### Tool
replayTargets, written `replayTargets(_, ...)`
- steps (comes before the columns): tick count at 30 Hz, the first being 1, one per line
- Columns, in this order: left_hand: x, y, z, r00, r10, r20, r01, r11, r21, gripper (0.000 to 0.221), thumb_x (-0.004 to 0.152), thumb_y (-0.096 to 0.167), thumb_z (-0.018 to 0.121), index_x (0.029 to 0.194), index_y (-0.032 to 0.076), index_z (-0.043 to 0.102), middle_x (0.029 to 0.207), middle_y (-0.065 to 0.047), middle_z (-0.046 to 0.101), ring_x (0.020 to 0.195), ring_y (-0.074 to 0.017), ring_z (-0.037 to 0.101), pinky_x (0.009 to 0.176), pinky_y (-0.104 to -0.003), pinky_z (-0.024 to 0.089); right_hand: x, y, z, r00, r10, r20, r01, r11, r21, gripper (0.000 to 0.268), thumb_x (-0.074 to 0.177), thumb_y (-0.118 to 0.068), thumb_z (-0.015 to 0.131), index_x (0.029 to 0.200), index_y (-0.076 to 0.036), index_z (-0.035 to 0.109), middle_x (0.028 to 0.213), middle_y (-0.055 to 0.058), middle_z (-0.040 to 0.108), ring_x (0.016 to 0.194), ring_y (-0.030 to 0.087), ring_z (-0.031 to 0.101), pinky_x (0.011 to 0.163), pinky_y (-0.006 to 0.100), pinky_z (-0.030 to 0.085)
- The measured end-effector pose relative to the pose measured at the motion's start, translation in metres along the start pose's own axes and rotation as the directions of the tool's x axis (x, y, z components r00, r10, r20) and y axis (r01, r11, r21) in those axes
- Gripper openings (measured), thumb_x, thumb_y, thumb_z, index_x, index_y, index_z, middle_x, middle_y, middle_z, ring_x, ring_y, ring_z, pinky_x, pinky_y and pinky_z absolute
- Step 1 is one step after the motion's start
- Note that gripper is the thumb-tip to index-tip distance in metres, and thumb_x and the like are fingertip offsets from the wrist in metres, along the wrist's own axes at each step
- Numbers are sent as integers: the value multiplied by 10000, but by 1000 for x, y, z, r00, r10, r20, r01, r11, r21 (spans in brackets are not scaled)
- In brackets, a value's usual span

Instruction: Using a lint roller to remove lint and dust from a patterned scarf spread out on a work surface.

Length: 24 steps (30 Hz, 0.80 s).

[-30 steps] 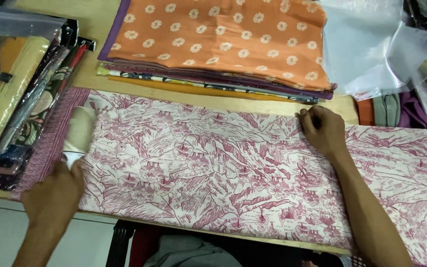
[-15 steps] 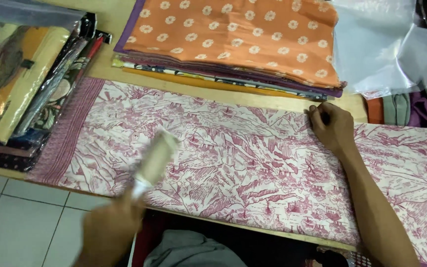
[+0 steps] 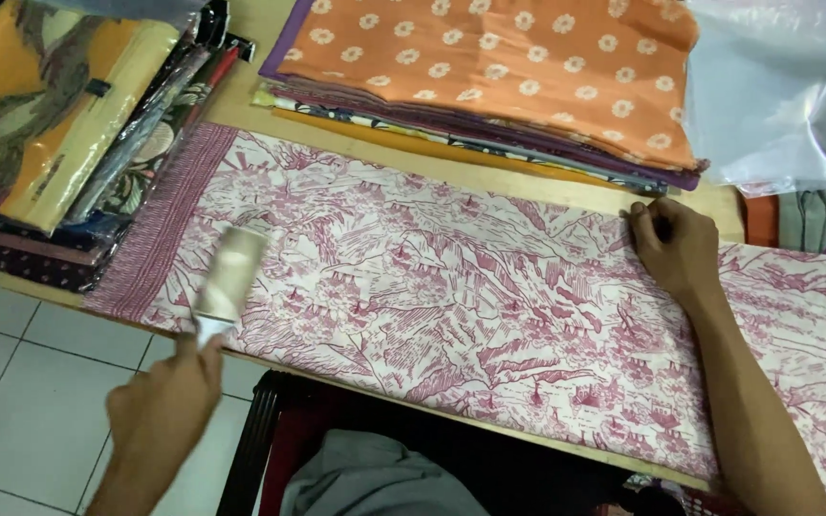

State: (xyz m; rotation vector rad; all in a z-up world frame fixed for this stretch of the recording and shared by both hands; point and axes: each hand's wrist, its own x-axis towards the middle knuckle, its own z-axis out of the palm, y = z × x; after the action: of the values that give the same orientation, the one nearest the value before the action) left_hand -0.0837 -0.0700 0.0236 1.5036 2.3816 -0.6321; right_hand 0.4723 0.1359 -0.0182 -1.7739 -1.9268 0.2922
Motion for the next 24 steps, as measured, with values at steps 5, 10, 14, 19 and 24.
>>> replayTargets(5,24,-44,14,985,-149,-90,139,984,-113,615,1154,550,187,1216,97,598,955,-191,814,931,-428,783,800,-569,571,0,0,0,1000,11,20,-12,1000,27,410,1136,-220,613,764,-49,577,650,93,584,589,197,463,574,361,337)
replayTargets(10,39,-69,17,958,-285,-40,276,949,-151,702,1184,561,105,1296,103,625,1148,-232,810,1076,-477,747,833,-564,527,1,7,3,1000,-22,-17,23,1000,3,377,1127,-229,635,804,-35,623,697,110,639,619,218,527,583,383,374)
replayTargets(14,23,-57,22,977,-207,-59,188,953,-236,655,1156,535,148,1216,81,617,1056,-268,788,992,-511,735,822,-600,531,2,4,2,1000,-1,1,1,1000,-9,451,1130,-261,608,737,-52,536,620,102,565,581,212,459,570,380,327)
replayTargets(19,-24,5,94,920,43,-389,-146,960,-239,356,1066,477,382,1050,192,593,625,-119,659,548,-367,635,540,-511,502,2,3,2,1000,-3,9,3,1000,23,416,1134,-245,603,767,-50,582,613,87,560,552,196,439,548,362,319)
replayTargets(24,-73,81,134,932,358,65,-338,918,-208,550,935,759,223,1129,316,484,801,-22,745,771,-379,736,658,-578,525,2,5,1,1000,-1,-7,1,1000,24,365,1119,-247,623,815,-46,644,691,102,644,605,214,521,574,371,371)
